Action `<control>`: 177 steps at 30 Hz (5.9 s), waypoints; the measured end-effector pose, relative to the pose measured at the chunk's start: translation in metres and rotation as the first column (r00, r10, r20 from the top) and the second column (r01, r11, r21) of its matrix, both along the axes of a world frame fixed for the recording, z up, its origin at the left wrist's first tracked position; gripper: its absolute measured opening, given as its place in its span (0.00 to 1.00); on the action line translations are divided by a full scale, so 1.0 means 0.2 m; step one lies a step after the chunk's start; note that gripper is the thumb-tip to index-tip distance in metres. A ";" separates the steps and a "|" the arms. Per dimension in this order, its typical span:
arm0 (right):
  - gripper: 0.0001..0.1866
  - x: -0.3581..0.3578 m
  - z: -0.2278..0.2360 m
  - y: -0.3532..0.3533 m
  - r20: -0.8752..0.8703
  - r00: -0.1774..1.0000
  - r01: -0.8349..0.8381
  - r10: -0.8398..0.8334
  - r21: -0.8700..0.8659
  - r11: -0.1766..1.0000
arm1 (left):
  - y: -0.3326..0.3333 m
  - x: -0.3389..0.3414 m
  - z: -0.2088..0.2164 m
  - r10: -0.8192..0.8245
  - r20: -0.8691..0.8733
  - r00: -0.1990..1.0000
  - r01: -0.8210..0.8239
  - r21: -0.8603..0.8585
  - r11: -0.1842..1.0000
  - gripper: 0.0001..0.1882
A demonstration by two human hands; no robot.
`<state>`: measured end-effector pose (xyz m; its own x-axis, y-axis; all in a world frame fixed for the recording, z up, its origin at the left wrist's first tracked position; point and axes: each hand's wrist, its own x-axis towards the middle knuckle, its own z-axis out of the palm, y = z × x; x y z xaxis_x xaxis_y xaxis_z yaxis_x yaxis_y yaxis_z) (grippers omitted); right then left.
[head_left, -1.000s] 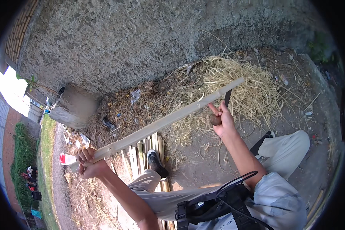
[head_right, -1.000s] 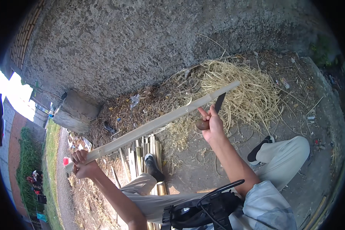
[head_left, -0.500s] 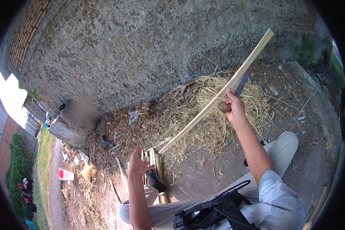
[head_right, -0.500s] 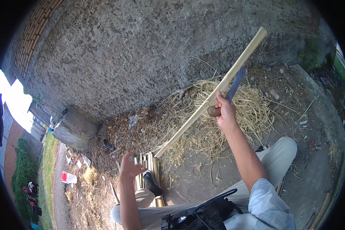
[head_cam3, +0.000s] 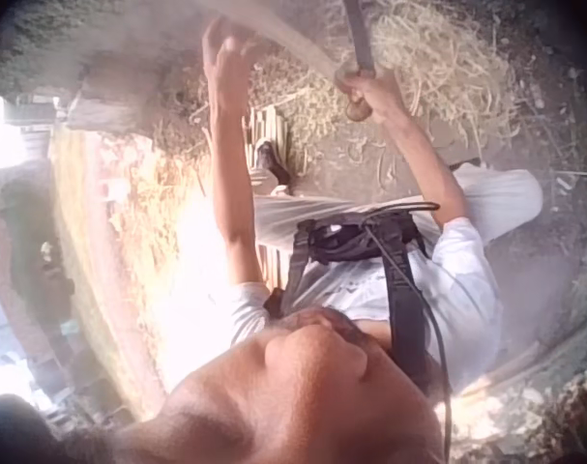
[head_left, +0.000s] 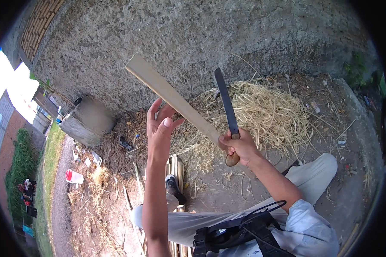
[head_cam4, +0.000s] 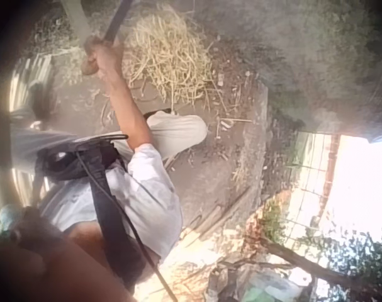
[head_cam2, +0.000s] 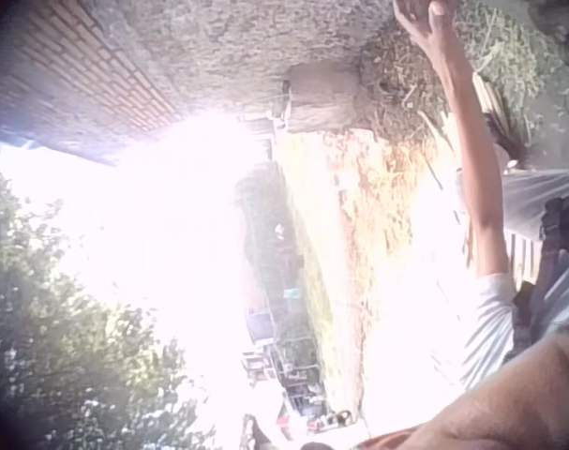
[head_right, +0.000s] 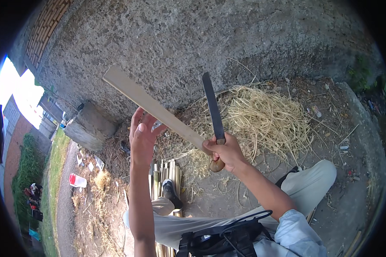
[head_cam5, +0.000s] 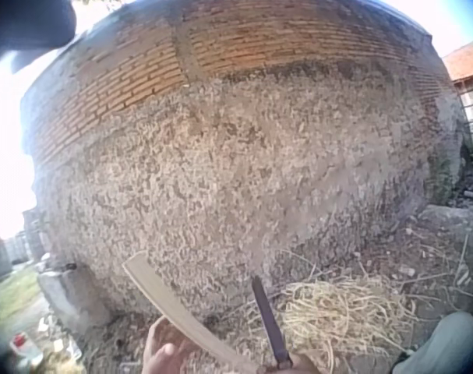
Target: The person shaves a piece of bamboo by hand using a blade, removing thin strips from the surface and then picking up a different piece of bamboo from the ground to continue.
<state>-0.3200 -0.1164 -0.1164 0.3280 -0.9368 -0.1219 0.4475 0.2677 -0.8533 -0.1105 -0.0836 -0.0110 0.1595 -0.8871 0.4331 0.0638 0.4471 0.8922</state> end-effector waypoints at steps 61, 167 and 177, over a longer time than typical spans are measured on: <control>0.15 0.19 -0.01 0.26 -0.682 0.697 -0.364 -0.223 -0.604 0.709 | -0.09 -0.31 0.18 0.619 -0.044 0.784 -0.617 -0.171 0.768 0.22; 0.13 0.33 -0.95 0.39 -0.698 0.701 -0.331 -0.147 -0.501 0.800 | 0.08 0.13 0.14 0.350 -0.149 0.925 -0.378 -0.243 0.893 0.15; 0.12 0.35 -0.95 0.42 -0.696 0.711 -0.339 -0.103 -0.467 0.817 | 0.14 0.25 0.10 0.360 -0.178 0.916 -0.396 -0.263 0.880 0.18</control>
